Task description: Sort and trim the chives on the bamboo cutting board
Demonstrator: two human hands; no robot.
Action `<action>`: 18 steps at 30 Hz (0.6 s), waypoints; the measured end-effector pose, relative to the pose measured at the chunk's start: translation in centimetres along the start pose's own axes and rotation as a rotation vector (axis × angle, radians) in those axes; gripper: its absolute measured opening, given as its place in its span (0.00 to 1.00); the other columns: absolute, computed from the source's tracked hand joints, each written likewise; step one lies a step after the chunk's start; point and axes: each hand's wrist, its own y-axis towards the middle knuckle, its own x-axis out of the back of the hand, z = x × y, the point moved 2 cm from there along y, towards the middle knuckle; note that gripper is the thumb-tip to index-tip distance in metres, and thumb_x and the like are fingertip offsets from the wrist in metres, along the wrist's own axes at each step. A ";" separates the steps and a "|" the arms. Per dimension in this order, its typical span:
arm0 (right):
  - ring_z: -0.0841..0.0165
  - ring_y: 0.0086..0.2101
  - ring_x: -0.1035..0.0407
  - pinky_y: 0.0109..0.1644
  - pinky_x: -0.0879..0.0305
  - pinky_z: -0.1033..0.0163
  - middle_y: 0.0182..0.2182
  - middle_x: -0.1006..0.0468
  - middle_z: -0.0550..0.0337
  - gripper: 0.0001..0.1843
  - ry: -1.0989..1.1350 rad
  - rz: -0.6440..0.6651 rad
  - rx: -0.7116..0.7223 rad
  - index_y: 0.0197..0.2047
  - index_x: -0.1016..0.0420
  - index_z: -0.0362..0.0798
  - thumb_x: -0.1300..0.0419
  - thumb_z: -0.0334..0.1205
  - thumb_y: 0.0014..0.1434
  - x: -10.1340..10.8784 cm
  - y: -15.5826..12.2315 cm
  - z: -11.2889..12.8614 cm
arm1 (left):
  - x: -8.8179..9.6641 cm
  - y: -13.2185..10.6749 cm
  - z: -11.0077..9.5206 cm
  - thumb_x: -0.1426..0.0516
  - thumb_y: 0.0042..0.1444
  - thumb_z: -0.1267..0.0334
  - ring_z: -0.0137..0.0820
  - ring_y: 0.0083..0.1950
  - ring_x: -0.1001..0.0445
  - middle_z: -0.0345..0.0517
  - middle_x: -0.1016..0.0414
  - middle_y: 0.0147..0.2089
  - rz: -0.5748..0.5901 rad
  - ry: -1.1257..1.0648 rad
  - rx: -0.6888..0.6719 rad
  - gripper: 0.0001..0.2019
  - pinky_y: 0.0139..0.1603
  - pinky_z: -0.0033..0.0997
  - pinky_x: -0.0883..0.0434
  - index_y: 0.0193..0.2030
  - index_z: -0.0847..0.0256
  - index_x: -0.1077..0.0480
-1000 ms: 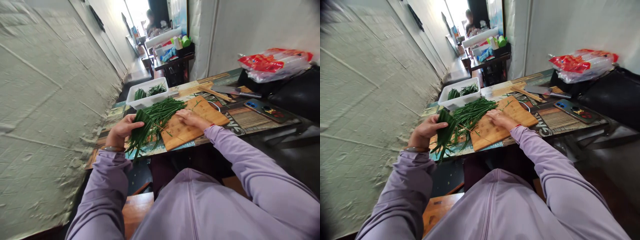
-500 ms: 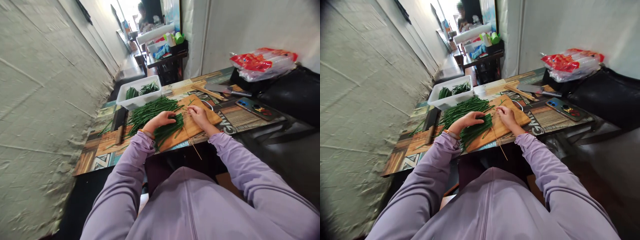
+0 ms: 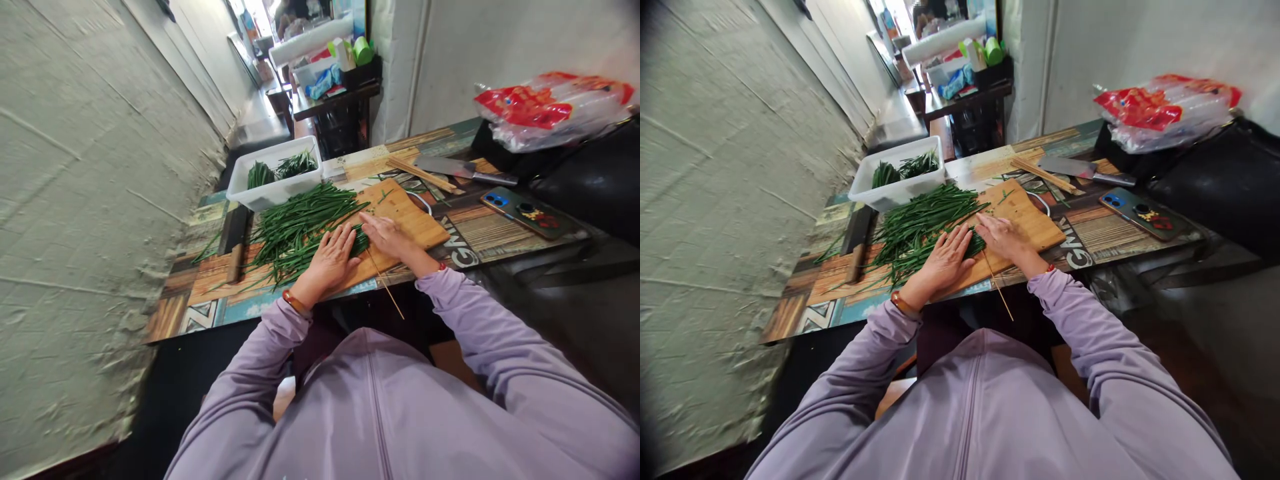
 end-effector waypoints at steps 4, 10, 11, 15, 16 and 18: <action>0.53 0.71 0.49 0.74 0.56 0.42 0.71 0.41 0.44 0.33 -0.205 0.193 0.098 0.72 0.40 0.41 0.54 0.52 0.72 -0.7 -0.1 1.0 | 0.1 0.2 0.4 0.53 0.70 0.56 0.45 0.79 0.52 0.60 0.54 0.78 0.028 0.018 0.020 0.30 0.77 0.52 0.51 0.74 0.69 0.47; 0.56 0.70 0.46 0.74 0.54 0.45 0.70 0.37 0.48 0.31 -0.026 0.174 0.088 0.69 0.35 0.46 0.54 0.53 0.71 -0.3 1.0 -0.2 | -0.1 0.3 0.6 0.54 0.70 0.58 0.43 0.79 0.53 0.59 0.56 0.78 0.043 0.005 0.037 0.30 0.77 0.47 0.50 0.75 0.71 0.47; 0.58 0.68 0.42 0.73 0.49 0.47 0.68 0.34 0.48 0.31 0.077 0.084 0.065 0.67 0.32 0.46 0.56 0.53 0.72 0.1 1.1 -0.8 | -0.2 0.4 0.6 0.54 0.70 0.58 0.43 0.79 0.53 0.59 0.55 0.78 0.045 -0.002 0.042 0.30 0.77 0.47 0.51 0.75 0.70 0.47; 0.61 0.53 0.24 0.59 0.30 0.53 0.54 0.20 0.44 0.32 0.434 -0.432 -0.215 0.56 0.24 0.44 0.61 0.55 0.72 2.1 0.2 -3.5 | -0.2 0.4 0.5 0.54 0.71 0.57 0.42 0.79 0.51 0.55 0.54 0.78 0.029 -0.009 0.047 0.29 0.77 0.45 0.50 0.75 0.67 0.47; 0.61 0.49 0.22 0.55 0.28 0.54 0.50 0.18 0.44 0.30 0.440 -0.472 -0.260 0.53 0.23 0.43 0.59 0.54 0.71 2.5 -0.2 -3.8 | -0.1 0.3 0.5 0.54 0.70 0.57 0.41 0.79 0.51 0.55 0.54 0.78 0.015 -0.002 0.045 0.29 0.77 0.45 0.49 0.75 0.67 0.47; 0.62 0.44 0.21 0.53 0.27 0.56 0.42 0.15 0.49 0.23 0.357 -0.424 -0.257 0.47 0.21 0.45 0.52 0.50 0.69 3.2 -1.1 -3.7 | -0.2 0.2 0.6 0.54 0.70 0.57 0.42 0.78 0.49 0.55 0.52 0.78 -0.014 0.021 0.043 0.29 0.76 0.46 0.47 0.74 0.68 0.45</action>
